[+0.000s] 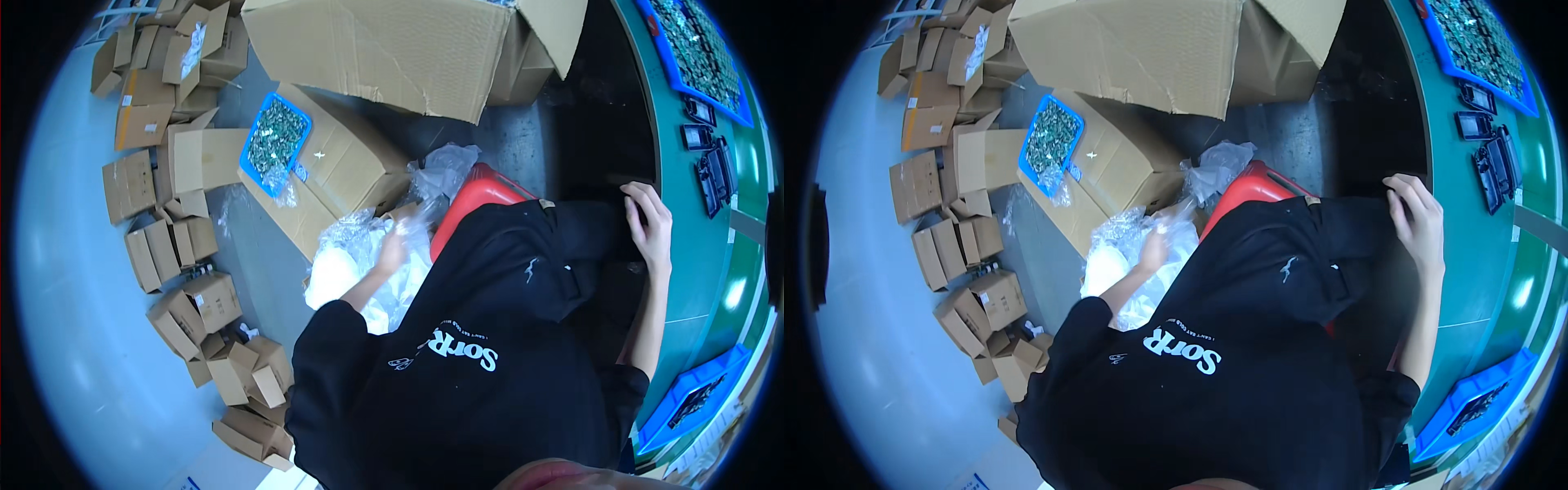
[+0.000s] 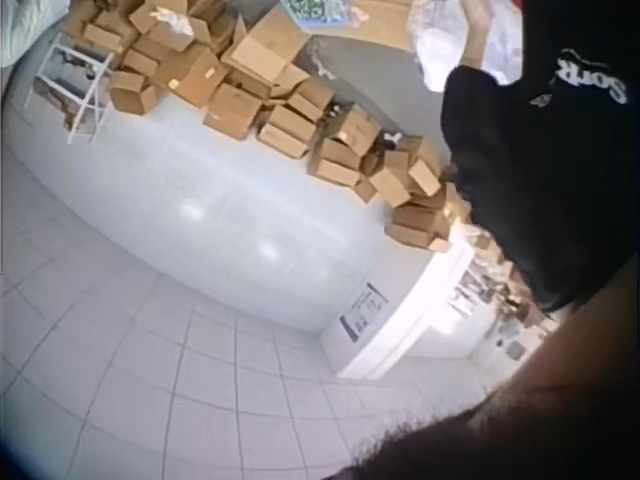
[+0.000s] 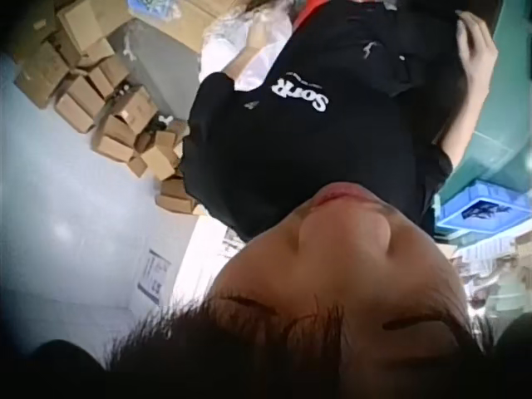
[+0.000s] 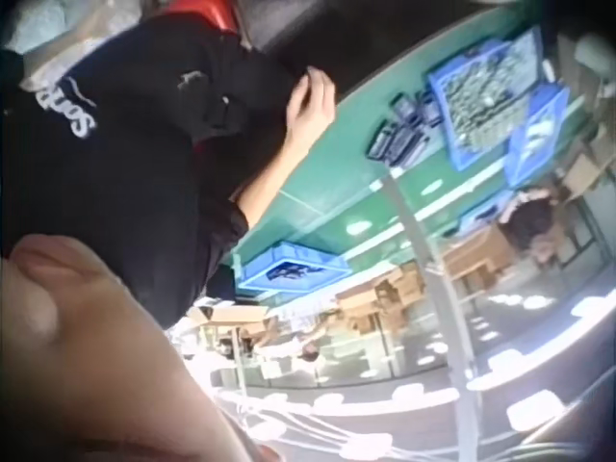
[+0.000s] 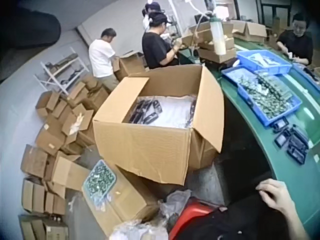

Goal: The person secures circuit boards into plastic housings using a power screwdriver, repeating the process several times. They then gather the completed assemblies, place them into a plastic bag, and set the bag into a cardboard box.

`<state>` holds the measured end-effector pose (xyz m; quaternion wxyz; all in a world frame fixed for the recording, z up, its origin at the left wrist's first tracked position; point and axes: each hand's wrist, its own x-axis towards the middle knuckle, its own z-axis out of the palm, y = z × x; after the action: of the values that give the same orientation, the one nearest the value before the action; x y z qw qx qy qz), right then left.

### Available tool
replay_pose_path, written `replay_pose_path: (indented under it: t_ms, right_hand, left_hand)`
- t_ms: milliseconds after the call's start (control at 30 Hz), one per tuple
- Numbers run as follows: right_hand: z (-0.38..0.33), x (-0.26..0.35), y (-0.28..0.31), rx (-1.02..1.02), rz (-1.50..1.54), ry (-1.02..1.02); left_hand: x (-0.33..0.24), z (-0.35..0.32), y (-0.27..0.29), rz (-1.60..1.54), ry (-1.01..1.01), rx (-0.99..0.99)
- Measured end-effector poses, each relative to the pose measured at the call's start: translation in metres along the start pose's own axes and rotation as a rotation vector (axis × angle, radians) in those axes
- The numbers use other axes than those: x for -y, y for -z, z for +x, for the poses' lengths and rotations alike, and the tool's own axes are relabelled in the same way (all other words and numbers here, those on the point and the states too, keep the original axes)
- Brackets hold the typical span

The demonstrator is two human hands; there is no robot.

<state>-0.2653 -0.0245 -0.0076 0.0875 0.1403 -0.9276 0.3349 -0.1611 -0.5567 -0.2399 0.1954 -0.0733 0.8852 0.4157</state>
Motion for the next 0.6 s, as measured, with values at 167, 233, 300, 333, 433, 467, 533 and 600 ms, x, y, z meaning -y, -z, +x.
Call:
replay_pose_path:
  t_ms: [167, 233, 300, 333, 433, 467, 533, 600]
  right_hand:
    - [-0.009, -0.007, 0.001, 0.051, -0.034, -0.062]
    - [-0.007, -0.008, -0.003, 0.146, -0.106, 0.007]
    - [-0.008, -0.01, -0.001, 0.13, -0.111, -0.01]
    - [-0.003, -0.007, -0.007, 0.138, -0.086, 0.008]
    - [-0.009, -0.008, 0.0, 0.13, -0.111, -0.033]
    - [-0.009, -0.008, 0.002, 0.121, -0.106, -0.036]
    - [-0.008, -0.008, 0.004, 0.095, -0.1, -0.029]
    - [-0.01, -0.008, 0.007, 0.05, -0.119, -0.046]
  left_hand:
    - [0.084, -0.104, 0.067, 0.952, 0.521, 0.238]
    - [0.093, -0.099, 0.066, 0.974, 0.549, 0.268]
    - [0.095, -0.068, 0.079, 1.005, 0.578, 0.299]
    - [0.087, -0.056, 0.095, 1.033, 0.6, 0.401]
    - [-0.047, 0.049, 0.112, 1.112, 0.543, 0.664]
    - [-0.131, 0.082, 0.134, 1.172, 0.436, 0.885]
    - [-0.249, 0.108, 0.151, 0.967, 0.046, 0.642]
    - [-0.375, 0.13, 0.17, 0.325, -0.519, 0.587]
